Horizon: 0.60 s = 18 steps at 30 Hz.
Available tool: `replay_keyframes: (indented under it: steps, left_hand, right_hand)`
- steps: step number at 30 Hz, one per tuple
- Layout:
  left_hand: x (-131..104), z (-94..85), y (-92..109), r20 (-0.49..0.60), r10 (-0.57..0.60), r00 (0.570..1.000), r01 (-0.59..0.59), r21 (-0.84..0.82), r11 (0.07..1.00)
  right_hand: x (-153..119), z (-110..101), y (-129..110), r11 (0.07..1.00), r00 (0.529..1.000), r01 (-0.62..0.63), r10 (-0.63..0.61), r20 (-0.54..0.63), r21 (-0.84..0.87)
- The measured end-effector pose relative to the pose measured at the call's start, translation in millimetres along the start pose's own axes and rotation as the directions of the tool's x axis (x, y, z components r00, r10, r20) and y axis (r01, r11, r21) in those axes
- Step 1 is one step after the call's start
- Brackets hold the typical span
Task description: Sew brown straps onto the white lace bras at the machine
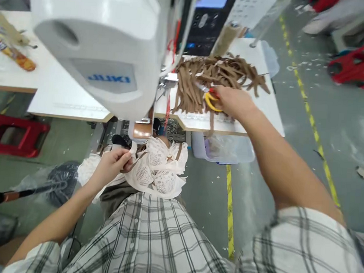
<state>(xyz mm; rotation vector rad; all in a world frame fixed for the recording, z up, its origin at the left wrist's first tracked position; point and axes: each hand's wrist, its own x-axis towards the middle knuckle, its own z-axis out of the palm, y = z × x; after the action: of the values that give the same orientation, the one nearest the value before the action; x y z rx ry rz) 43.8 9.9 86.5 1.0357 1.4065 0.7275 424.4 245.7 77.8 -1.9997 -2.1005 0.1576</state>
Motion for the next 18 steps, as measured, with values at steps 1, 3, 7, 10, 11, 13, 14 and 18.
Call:
replay_keyframes:
  steps: [1, 3, 7, 10, 11, 13, 14, 18]
  left_hand:
    - [0.6, -1.2, 0.3, 0.005, -0.022, 1.000, 0.022, -0.047, 0.999]
    - [1.9, -3.1, 0.4, 0.018, -0.058, 0.998, 0.060, -0.152, 0.987]
    - [4.2, -4.0, 0.4, 0.081, -0.088, 0.993, 0.113, -0.392, 0.913]
    - [5.9, -2.3, 0.5, 0.139, -0.103, 0.985, 0.160, -0.500, 0.851]
    - [6.1, -1.5, 0.7, 0.151, -0.106, 0.983, 0.170, -0.512, 0.842]
    - [5.9, 0.3, 1.4, 0.156, -0.101, 0.982, 0.168, -0.513, 0.842]
    - [5.4, 1.1, 1.8, 0.149, -0.095, 0.984, 0.158, -0.504, 0.849]
    - [1.6, 2.4, 3.6, 0.127, -0.054, 0.990, 0.101, -0.397, 0.912]
  right_hand:
    - [-11.3, -1.1, 5.1, 0.999, 0.999, 0.030, -0.029, 0.037, -0.028]
    - [-42.8, -8.0, 13.3, 0.990, 0.994, 0.099, -0.094, 0.052, -0.096]
    - [-138.8, -27.1, -3.9, 0.985, 0.988, 0.104, -0.086, -0.126, 0.136]
    - [-212.9, -26.6, -51.7, 0.915, 0.952, 0.272, -0.302, 0.058, 0.298]
    - [-231.7, -22.4, -69.9, 0.886, 0.913, 0.341, -0.392, 0.114, 0.314]
    - [-256.7, -10.1, -102.6, 0.844, 0.870, 0.419, -0.479, 0.119, 0.336]
    - [-263.0, -3.3, -115.4, 0.835, 0.865, 0.439, -0.492, 0.094, 0.332]
    - [-261.7, 18.0, -141.2, 0.823, 0.874, 0.466, -0.484, -0.026, 0.325]
